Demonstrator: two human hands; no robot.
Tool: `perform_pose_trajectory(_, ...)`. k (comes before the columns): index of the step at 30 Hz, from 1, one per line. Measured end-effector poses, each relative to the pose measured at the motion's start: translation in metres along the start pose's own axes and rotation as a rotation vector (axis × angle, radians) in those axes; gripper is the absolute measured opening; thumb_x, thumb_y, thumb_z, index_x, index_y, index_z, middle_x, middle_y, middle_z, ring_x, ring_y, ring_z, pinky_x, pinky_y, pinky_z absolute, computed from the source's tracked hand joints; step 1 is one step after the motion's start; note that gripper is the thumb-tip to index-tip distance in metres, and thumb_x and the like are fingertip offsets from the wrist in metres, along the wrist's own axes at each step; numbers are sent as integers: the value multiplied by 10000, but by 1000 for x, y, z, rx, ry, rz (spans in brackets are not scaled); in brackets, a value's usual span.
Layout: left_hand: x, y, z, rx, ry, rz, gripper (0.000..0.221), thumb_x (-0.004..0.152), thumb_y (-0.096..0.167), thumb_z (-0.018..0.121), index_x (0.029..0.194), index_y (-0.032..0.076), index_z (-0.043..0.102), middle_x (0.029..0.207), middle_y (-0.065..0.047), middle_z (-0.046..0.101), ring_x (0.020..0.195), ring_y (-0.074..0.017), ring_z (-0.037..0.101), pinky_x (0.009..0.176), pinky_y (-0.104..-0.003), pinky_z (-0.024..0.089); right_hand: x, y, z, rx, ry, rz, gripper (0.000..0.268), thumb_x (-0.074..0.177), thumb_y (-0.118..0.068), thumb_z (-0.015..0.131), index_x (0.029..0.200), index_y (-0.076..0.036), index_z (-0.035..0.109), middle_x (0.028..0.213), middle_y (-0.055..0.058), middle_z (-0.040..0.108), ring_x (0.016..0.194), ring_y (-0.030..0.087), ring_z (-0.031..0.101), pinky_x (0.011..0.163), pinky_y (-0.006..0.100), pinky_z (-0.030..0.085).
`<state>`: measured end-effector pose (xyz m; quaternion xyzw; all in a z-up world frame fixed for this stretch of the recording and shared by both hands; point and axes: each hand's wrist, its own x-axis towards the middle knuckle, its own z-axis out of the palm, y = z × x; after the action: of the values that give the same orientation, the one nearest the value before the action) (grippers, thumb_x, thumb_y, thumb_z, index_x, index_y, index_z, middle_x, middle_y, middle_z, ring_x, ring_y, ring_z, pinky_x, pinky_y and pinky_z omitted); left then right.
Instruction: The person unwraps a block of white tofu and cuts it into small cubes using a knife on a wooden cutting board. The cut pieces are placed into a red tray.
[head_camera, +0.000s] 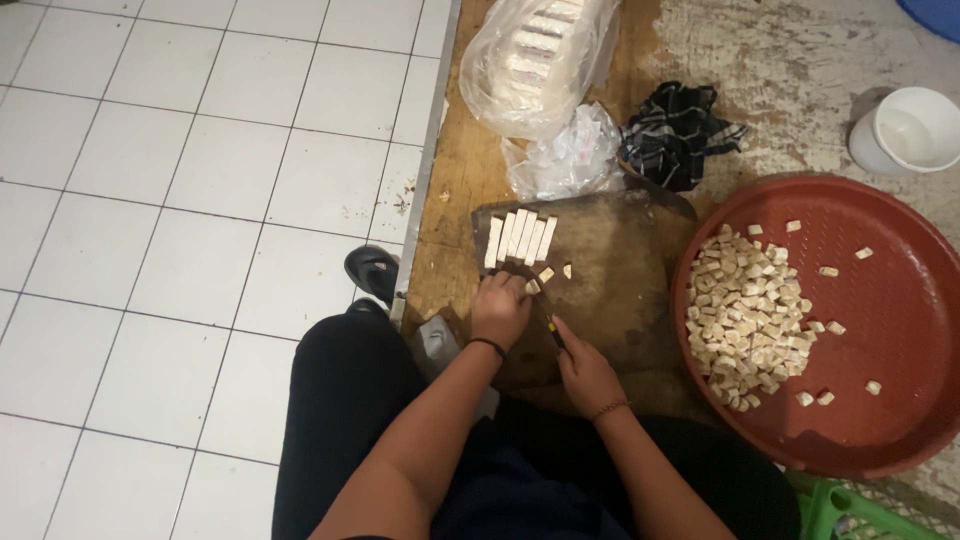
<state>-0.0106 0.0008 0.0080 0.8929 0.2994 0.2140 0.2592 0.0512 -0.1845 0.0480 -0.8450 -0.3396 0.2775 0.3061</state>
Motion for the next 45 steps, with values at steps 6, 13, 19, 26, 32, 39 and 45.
perform_pose_trajectory(6,-1,2,4,21,17,-22,122,780,210,741,877,148,700,934,-65,653,952,-318,607,823,-491,434,6,2,1,-49,-40,39,605,948,-167,528,1534,-295,446,1042,282,682,986,437,657,879,488,515)
perform_pose_trajectory(13,-2,5,0,57,-2,-20,155,798,238,739,919,150,698,969,-75,646,961,-323,596,830,-493,434,2,21,2,46,-59,82,586,945,-182,540,1515,-304,478,1175,263,679,1094,403,669,932,426,531)
perform_pose_trajectory(19,-3,6,-4,75,-43,-20,222,799,254,752,986,148,697,1013,-72,642,1023,-316,586,893,-485,422,-10,28,-19,160,-93,95,587,942,-192,553,1508,-327,472,1310,219,661,1195,321,667,969,365,513)
perform_pose_trajectory(26,-3,1,-12,-64,-18,2,472,727,259,797,1173,144,692,1058,-83,650,1060,-328,570,903,-498,405,-15,7,-31,170,-100,311,598,959,-200,541,1534,-358,489,1118,259,741,1006,356,745,933,363,559)
perform_pose_trajectory(32,-10,-7,-6,-14,-24,8,334,773,236,782,1080,141,691,1057,-80,648,1062,-324,580,922,-496,417,-11,6,-16,199,25,-120,573,929,-134,575,1493,-210,507,1298,234,668,1206,334,652,981,386,491)
perform_pose_trajectory(39,-7,-6,2,-18,-31,-19,193,788,200,756,956,129,693,997,-78,658,1006,-322,603,884,-498,421,-6,5,-9,102,-23,-78,592,923,-130,574,1500,-234,491,1217,251,677,1129,387,658,958,410,504)
perform_pose_trajectory(45,-6,-3,0,-11,-18,-28,138,786,180,750,898,126,690,974,-72,663,985,-317,618,885,-491,417,-4,0,-5,58,-62,19,598,938,-149,554,1519,-264,472,1120,256,688,1048,397,673,908,427,521)
